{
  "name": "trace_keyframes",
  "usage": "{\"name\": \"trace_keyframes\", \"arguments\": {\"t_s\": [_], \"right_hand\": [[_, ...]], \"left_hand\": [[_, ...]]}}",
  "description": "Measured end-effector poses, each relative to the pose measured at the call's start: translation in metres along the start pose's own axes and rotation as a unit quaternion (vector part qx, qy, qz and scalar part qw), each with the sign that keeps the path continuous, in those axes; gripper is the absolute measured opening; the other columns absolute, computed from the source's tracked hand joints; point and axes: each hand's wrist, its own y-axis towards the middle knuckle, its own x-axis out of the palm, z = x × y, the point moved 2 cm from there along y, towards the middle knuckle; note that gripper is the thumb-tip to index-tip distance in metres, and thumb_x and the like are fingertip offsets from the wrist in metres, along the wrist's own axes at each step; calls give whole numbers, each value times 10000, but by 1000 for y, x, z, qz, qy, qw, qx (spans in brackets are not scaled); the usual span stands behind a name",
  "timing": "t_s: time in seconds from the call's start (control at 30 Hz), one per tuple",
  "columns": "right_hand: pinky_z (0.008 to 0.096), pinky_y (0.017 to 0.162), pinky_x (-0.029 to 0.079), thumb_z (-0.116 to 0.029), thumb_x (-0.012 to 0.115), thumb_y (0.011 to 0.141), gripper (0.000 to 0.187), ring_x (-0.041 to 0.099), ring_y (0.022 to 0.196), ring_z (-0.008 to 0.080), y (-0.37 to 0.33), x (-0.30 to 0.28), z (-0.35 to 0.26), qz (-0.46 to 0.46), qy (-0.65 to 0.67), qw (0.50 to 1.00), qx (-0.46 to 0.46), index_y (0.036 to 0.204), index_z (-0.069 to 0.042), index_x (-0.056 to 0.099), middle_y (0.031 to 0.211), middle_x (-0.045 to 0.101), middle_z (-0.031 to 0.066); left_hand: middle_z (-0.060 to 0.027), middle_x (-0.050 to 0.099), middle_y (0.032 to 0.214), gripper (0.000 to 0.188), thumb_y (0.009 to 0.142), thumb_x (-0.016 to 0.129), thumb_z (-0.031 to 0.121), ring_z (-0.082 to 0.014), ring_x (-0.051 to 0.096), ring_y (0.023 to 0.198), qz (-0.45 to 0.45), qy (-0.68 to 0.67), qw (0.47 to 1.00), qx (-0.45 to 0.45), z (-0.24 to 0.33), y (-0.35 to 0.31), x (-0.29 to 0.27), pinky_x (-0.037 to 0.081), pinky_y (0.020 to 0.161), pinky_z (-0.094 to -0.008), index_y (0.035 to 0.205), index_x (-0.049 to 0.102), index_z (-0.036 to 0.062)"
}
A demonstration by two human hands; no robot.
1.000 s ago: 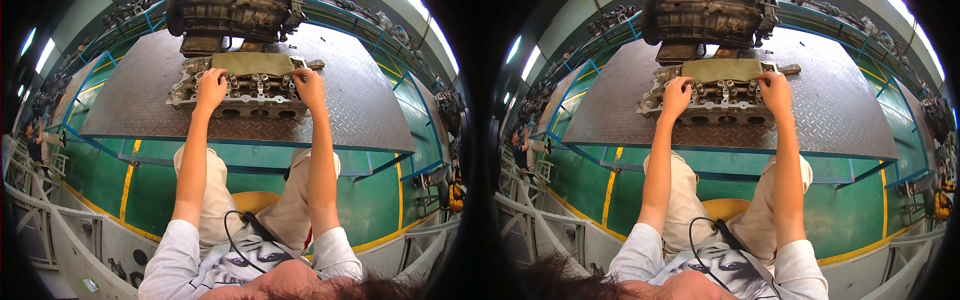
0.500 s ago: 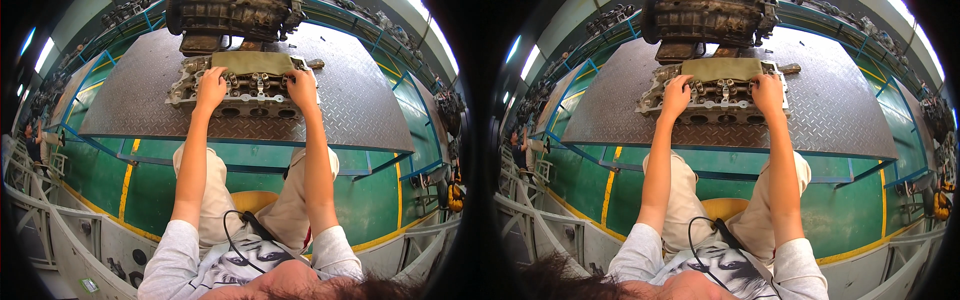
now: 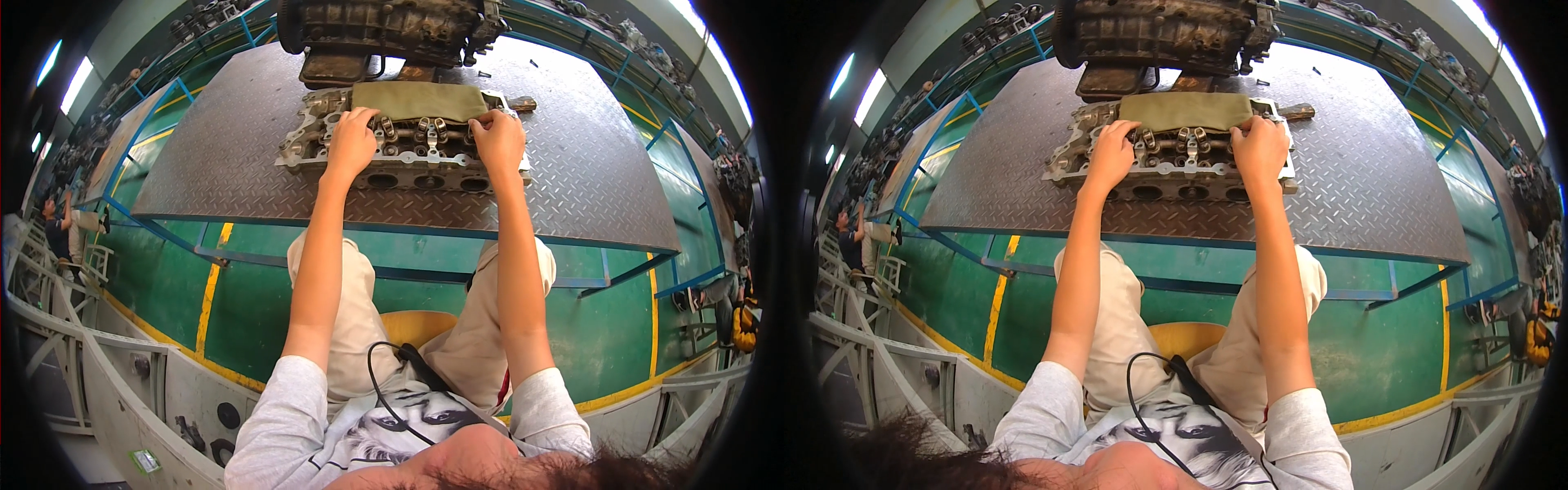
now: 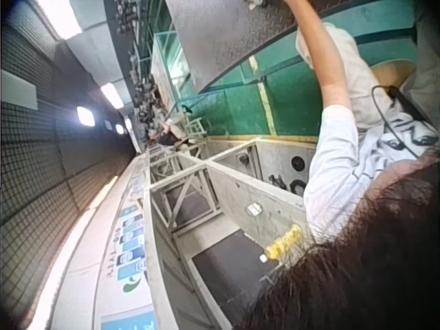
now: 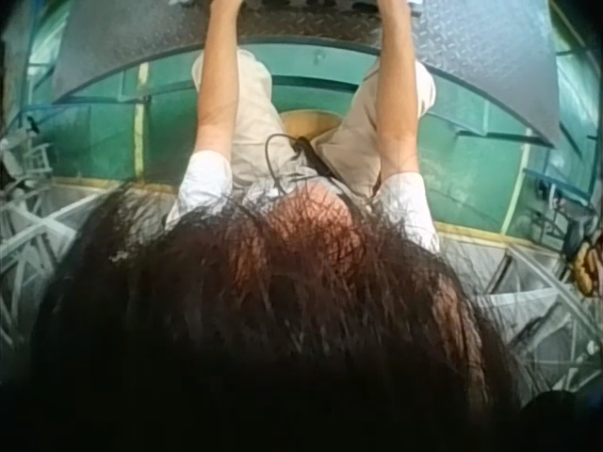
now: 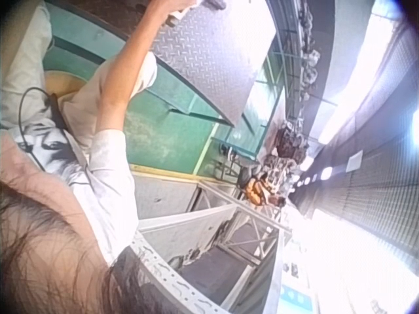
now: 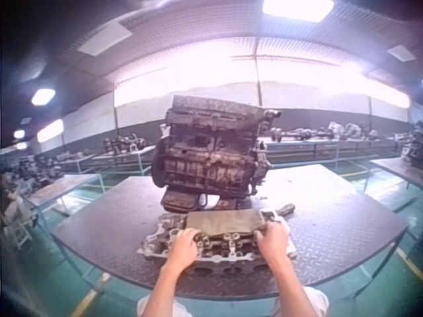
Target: The person positions components into the cylinder head of an engine by hand, lifting and replacing a protective cover to access different sections of the part.
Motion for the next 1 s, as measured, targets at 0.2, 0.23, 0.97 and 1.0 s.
{"name": "trace_keyframes", "arguments": {"t_s": [0.2,0.23,0.97,1.0], "right_hand": [[421,770,466,-272,814,679,264,600,847,320,-1,4,-3,-39,-55,997,27,781,-53,707,816,685,118],[423,779,464,-283,819,675,279,599,860,318,-1,4,-5,-44,-69,996,23,783,-53,704,827,683,119],[386,790,491,-145,759,606,212,596,880,289,0,3,-3,-89,18,995,-37,796,-76,700,890,663,91],[386,790,491,-145,759,606,212,596,880,289,1,2,-1,-87,18,995,-37,796,-76,700,890,663,91]], "left_hand": [[-159,627,1140,334,832,496,-13,-330,529,1122,-8,-27,1000,-8,3,-1,-2,422,969,-410,1135,635,18],[-158,630,1132,328,834,503,-4,-329,531,1123,-10,-33,999,10,3,-1,-2,420,969,-414,1134,635,18],[-90,574,1247,256,867,578,112,-266,453,1242,27,-18,990,137,69,5,40,367,1038,-401,1100,646,31],[-94,575,1247,254,866,586,118,-266,449,1247,25,-1,992,125,69,5,42,366,1041,-400,1093,649,23]]}}
